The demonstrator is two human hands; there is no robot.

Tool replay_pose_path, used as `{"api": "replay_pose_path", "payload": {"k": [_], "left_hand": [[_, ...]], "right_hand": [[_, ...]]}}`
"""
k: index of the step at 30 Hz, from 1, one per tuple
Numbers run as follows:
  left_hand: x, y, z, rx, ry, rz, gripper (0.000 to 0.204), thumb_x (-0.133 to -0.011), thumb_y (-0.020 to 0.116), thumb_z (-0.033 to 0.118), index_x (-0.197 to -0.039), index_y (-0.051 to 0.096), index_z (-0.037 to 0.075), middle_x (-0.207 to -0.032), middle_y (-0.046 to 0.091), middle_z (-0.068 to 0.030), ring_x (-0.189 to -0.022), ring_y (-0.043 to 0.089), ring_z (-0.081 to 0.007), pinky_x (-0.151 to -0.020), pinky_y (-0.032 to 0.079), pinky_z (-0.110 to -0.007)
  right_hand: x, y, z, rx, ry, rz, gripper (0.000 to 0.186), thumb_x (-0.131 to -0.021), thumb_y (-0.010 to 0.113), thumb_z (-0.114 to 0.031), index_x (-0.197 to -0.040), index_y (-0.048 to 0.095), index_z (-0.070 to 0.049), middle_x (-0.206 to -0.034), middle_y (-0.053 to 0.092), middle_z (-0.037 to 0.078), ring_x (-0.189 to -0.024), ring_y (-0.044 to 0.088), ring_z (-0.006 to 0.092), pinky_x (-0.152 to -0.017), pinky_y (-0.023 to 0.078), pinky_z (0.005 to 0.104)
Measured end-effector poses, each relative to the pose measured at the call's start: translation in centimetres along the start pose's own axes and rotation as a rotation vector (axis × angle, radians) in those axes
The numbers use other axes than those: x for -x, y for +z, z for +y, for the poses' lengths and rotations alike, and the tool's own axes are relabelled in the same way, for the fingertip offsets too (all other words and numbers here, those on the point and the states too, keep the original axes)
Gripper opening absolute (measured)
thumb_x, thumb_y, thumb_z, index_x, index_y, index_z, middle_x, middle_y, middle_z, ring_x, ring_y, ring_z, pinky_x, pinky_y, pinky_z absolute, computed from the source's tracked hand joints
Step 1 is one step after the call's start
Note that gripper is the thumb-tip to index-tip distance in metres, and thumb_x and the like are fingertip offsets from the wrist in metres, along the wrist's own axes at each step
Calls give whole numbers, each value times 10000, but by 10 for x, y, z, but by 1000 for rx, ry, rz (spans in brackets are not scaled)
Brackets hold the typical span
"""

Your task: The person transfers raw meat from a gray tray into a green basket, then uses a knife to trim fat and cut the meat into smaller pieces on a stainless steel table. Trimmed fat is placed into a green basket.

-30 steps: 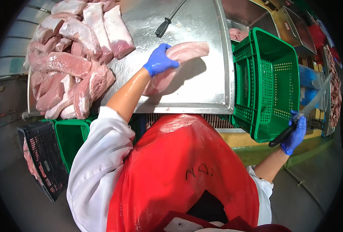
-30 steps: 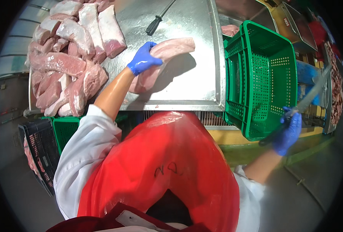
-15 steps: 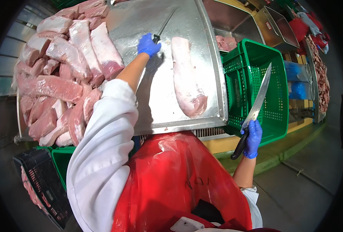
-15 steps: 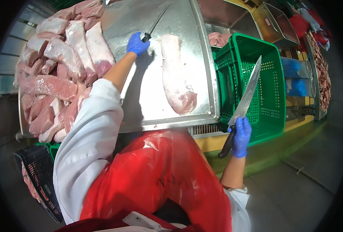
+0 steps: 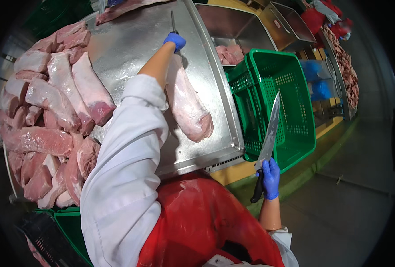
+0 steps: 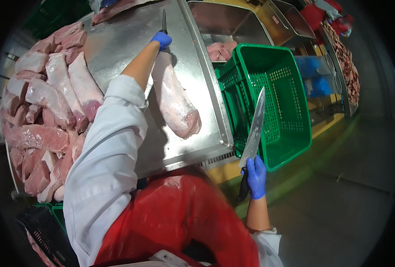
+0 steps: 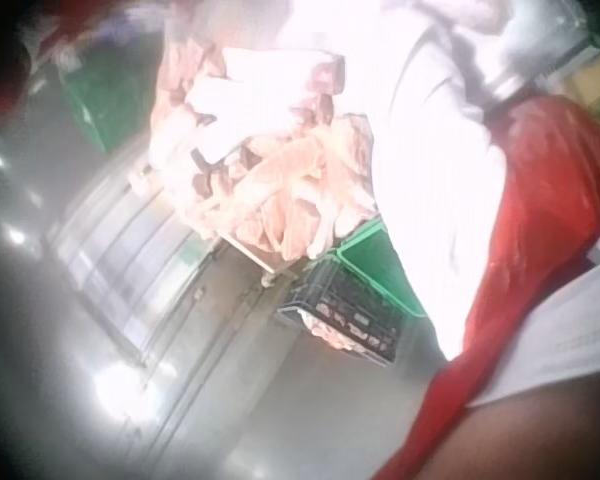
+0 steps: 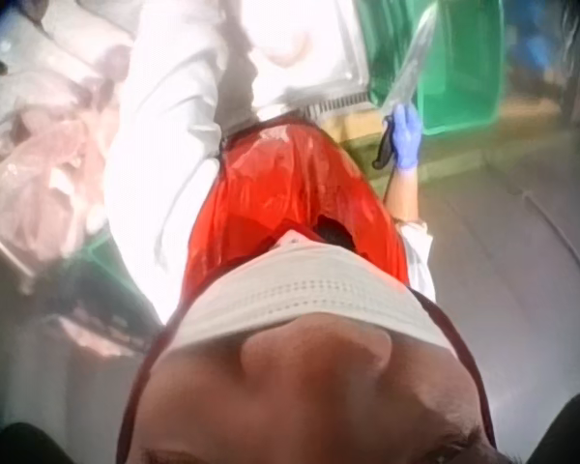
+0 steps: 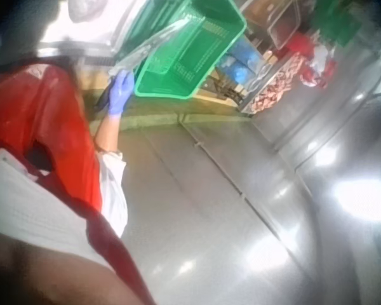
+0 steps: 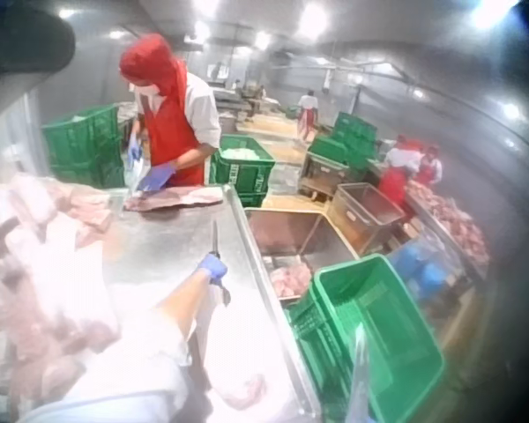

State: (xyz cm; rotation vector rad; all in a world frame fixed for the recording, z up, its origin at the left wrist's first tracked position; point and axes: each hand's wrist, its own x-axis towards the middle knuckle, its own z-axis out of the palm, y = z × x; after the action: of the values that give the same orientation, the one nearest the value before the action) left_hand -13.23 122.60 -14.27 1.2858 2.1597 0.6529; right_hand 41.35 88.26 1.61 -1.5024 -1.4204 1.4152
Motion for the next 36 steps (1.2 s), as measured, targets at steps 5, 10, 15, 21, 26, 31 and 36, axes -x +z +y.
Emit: {"api": "replay_pose_path", "payload": {"k": [5, 10, 15, 21, 26, 31, 36], "left_hand": [[47, 61, 41, 18, -122, 16, 619, -835, 599, 277, -1374, 484, -5, -1375, 548, -215, -1273, 532, -389, -1042, 449, -482], [252, 70, 11, -540, 411, -136, 434, -835, 566, 471, -1083, 743, 162, -1370, 560, -79, -1410, 368, -313, -1113, 128, -731], [275, 46, -46, -543, -25, 43, 704, -779, 656, 478, -1389, 548, 143, -1500, 440, -113, -1464, 280, -358, -1132, 80, -720], [229, -3, -101, -487, -199, 199, 962, -802, 668, 400, -1583, 185, 116, -1659, 102, -180, -1532, 92, -379, -1145, 103, -703], [195, -10, -166, -353, 48, 289, 912, -823, 668, 355, -1572, 218, 94, -1657, 127, -172, -1531, 92, -382, -1178, 133, -641], [210, -19, -188, -391, 226, 253, 821, -849, 616, 244, -1561, 251, 58, -1644, 147, -211, -1526, 93, -401, -1207, 129, -579], [196, -27, -198, -305, 446, 203, 792, -866, 579, 211, -1557, 245, 15, -1642, 144, -221, -1523, 83, -414, -1234, 101, -482]], "right_hand": [[-10, 12, 13, 47, 47, 1, 182, -1028, 545, -171, -1037, 608, 0, -783, 589, 30, -624, 547, 91, -558, 451, 254], [-39, 23, 55, 12, -13, -52, 179, -1014, 558, -162, -967, 581, 9, -796, 612, 36, -634, 565, 89, -565, 487, 265], [-91, 74, 67, -57, 6, -166, 219, -1001, 577, -190, -1035, 565, 26, -822, 653, 83, -673, 648, 128, -575, 520, 264], [-172, 182, 73, -121, 104, -428, 243, -1010, 558, -193, -1164, 533, -6, -718, 585, 74, -544, 611, 135, -490, 502, 281], [-171, 291, 117, 238, -180, -264, 324, -987, 576, -235, -1193, 541, 11, -903, 680, 171, -749, 692, 196, -653, 566, 333], [-132, 296, 87, -158, 318, -536, 390, -970, 558, -127, -1311, 476, 46, -867, 632, 184, -701, 693, 215, -565, 569, 361], [-259, 368, 74, 114, -215, -380, 641, -932, 544, -138, -1507, 271, -63, -829, 652, 259, -776, 678, 392, -815, 550, 438]]}}
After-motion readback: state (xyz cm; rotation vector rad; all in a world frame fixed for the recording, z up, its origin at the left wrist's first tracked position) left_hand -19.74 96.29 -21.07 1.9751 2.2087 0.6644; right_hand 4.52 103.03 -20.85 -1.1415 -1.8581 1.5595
